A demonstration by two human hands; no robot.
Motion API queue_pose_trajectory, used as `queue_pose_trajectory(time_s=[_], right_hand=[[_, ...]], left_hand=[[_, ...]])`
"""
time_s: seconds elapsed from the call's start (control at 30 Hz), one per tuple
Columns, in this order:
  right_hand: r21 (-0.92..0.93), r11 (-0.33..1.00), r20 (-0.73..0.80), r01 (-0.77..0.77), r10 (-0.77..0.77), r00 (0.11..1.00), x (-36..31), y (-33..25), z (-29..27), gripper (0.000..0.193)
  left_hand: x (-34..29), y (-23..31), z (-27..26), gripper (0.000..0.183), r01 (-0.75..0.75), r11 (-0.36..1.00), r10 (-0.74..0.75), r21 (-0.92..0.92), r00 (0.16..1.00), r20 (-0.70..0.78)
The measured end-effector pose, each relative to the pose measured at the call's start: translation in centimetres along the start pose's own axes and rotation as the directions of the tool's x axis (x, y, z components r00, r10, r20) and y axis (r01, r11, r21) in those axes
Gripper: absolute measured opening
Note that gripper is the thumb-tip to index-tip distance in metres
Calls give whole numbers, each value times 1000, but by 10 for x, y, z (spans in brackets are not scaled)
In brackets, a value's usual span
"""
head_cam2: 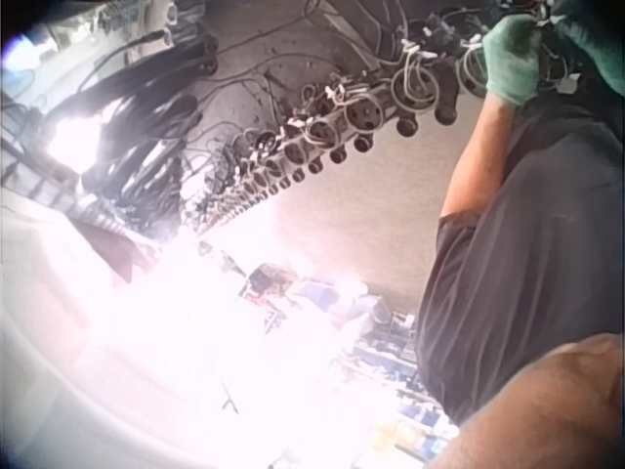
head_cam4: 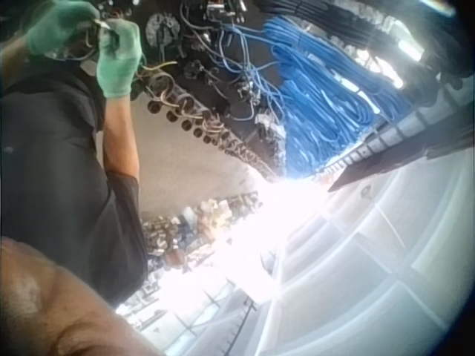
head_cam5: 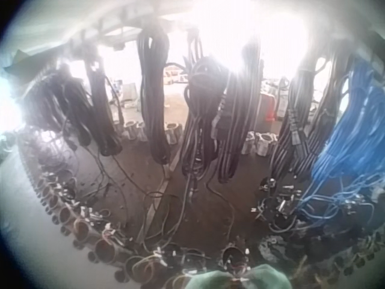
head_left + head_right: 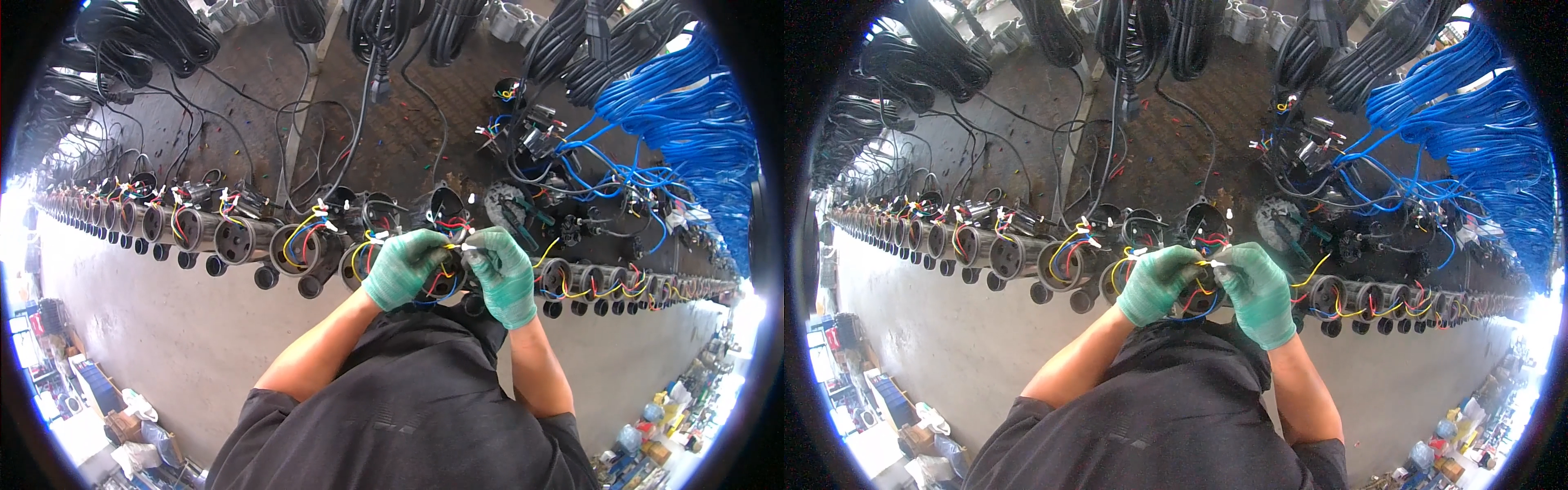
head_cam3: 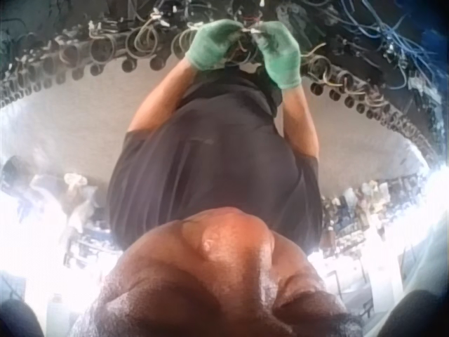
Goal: The person, wearing green gloves, picks up a black wire harness and connects colored wires to the terminals of an electric pump motor, then places a terminal block onto the motor and secures connections using a small tool.
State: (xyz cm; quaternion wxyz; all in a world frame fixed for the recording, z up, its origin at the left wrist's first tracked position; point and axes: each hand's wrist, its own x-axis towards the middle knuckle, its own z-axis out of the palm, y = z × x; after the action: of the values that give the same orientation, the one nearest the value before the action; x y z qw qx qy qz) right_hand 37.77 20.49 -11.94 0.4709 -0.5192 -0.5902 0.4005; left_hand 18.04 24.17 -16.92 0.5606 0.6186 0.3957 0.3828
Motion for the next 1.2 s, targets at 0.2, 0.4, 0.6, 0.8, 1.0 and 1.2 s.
queue_pose_trajectory(time_s=[0.2, 0.4, 0.6, 0.8, 1.0, 1.2], right_hand=[[-50, 999, 27, -15, 17, 1000, 0, 8, 4, 13], [-305, 946, 164, 111, -62, 985, 13, -9, -1, 13], [-380, 917, 263, 125, -23, 965, 32, -26, -23, 17], [-767, 639, 136, -61, 254, 957, 99, 9, -127, 29], [-995, 81, 98, 55, 783, 614, 103, 96, -128, 104], [-999, -36, -17, 25, 842, 540, 107, 101, -115, 117]], left_hand=[[0, 1, 0, 18, -2, 1000, 1, 18, 1000, 13], [0, 4, -1, 17, 11, 999, -8, -51, 999, 50], [0, -5, -1, 17, -12, 1000, 13, -24, 999, 48], [1, -3, -1, 14, -24, 1000, 25, -4, 999, 47], [1, 2, -3, 15, 11, 1000, -12, 12, 999, 52], [0, -1, -2, 15, 38, 998, -36, -46, 998, 47]])
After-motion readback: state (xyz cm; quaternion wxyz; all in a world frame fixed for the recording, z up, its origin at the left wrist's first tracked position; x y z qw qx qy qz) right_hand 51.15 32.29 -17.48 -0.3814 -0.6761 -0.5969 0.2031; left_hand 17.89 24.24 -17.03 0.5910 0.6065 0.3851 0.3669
